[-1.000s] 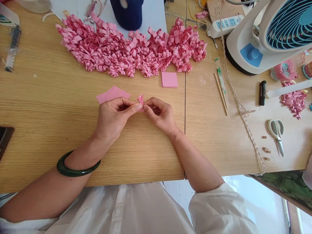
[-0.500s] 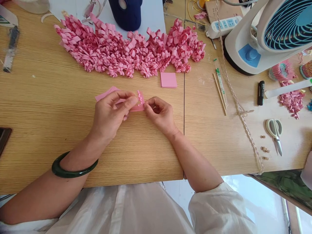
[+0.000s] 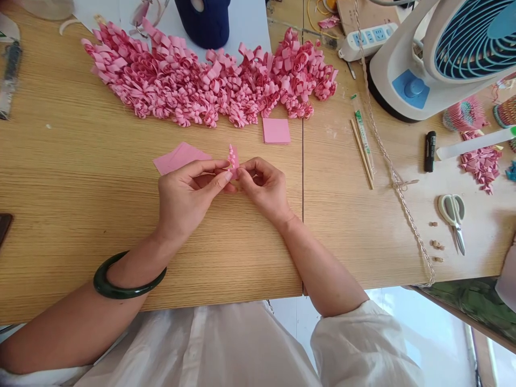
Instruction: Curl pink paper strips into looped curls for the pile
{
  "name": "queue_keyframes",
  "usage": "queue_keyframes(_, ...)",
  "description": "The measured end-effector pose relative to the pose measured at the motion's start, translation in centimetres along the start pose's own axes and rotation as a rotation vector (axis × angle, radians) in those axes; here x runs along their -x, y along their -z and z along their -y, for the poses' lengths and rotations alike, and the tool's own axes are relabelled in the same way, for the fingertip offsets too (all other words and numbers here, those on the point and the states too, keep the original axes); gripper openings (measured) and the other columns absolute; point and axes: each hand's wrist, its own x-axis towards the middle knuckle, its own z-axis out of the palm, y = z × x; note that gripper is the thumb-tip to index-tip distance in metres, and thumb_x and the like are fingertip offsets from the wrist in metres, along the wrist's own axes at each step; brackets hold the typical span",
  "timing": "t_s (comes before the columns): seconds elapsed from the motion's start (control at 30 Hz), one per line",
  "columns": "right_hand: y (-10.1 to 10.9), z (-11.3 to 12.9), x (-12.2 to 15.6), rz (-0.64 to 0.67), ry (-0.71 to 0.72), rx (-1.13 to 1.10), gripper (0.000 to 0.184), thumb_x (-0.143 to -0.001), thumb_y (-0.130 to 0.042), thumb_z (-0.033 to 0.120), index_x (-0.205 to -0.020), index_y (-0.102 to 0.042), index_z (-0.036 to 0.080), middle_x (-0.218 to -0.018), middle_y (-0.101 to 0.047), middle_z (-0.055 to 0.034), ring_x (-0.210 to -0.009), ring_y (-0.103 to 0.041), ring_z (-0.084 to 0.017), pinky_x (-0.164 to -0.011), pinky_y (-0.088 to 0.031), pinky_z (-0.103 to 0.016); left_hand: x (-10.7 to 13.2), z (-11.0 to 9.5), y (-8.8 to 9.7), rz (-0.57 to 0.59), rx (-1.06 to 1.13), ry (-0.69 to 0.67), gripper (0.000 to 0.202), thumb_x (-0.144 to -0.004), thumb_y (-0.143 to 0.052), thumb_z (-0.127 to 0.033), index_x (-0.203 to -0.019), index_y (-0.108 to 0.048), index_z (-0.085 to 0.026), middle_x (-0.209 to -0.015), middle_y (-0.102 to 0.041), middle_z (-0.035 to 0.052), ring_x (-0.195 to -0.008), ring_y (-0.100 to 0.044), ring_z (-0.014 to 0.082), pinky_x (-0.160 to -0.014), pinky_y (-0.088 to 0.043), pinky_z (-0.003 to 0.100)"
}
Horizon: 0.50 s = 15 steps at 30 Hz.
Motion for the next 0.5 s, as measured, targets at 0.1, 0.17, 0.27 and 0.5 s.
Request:
queue_keyframes(0.1, -0.03, 0.19, 0.03, -0.002, 0.012, 0.018, 0.032, -0.083, -0.077, 0.047, -0.076, -0.064, 0.019, -0.071, -0.067, 0.0024, -0.058, -0.058, -0.007, -0.055, -0.049, -0.022, -0.05, -0.12, 0.17, 0.008, -0.055, -0.035, 0.01, -0.088, -0.075, -0.023, -0.097, -0.08, -0.021, -0.09, -0.08, 0.0008, -0.067, -0.075, 0.0128, -0.069, -0.062, 0.023)
queue_keyframes(0.17, -0.03, 0.25, 0.04, -0.002, 0.015, 0.018, 0.03, -0.083, -0.077, 0.045, -0.076, -0.064, 0.019, -0.071, -0.067, 0.0025, -0.058, -0.057, -0.007, -0.055, -0.048, -0.022, -0.09, -0.18, 0.3, 0.019, -0.071, -0.046, 0.009, -0.089, -0.074, -0.024, -0.096, -0.08, -0.022, -0.089, -0.08, 0.0006, -0.068, -0.074, 0.0127, -0.07, -0.062, 0.024)
queue_keyframes(0.27, -0.01, 0.17, 0.03, 0.003, 0.014, 0.025, 0.029, -0.084, -0.076, 0.044, -0.076, -0.064, 0.019, -0.069, -0.066, 0.0027, -0.056, -0.057, -0.007, -0.054, -0.047, -0.022, -0.17, -0.07, 0.45, 0.026, -0.063, -0.03, 0.008, -0.089, -0.075, -0.025, -0.094, -0.08, -0.022, -0.088, -0.08, 0.0002, -0.067, -0.074, 0.0127, -0.069, -0.062, 0.024)
queue_keyframes(0.5, -0.04, -0.43, 0.07, 0.03, 0.064, 0.058, 0.024, -0.086, -0.073, 0.04, -0.079, -0.066, 0.018, -0.074, -0.069, 0.0016, -0.057, -0.057, -0.007, -0.054, -0.045, -0.022, -0.18, 0.02, 0.41, -0.002, -0.039, -0.001, 0.001, -0.085, -0.078, -0.022, -0.084, -0.078, -0.021, -0.079, -0.075, -0.0024, -0.058, -0.065, 0.0092, -0.057, -0.057, 0.021)
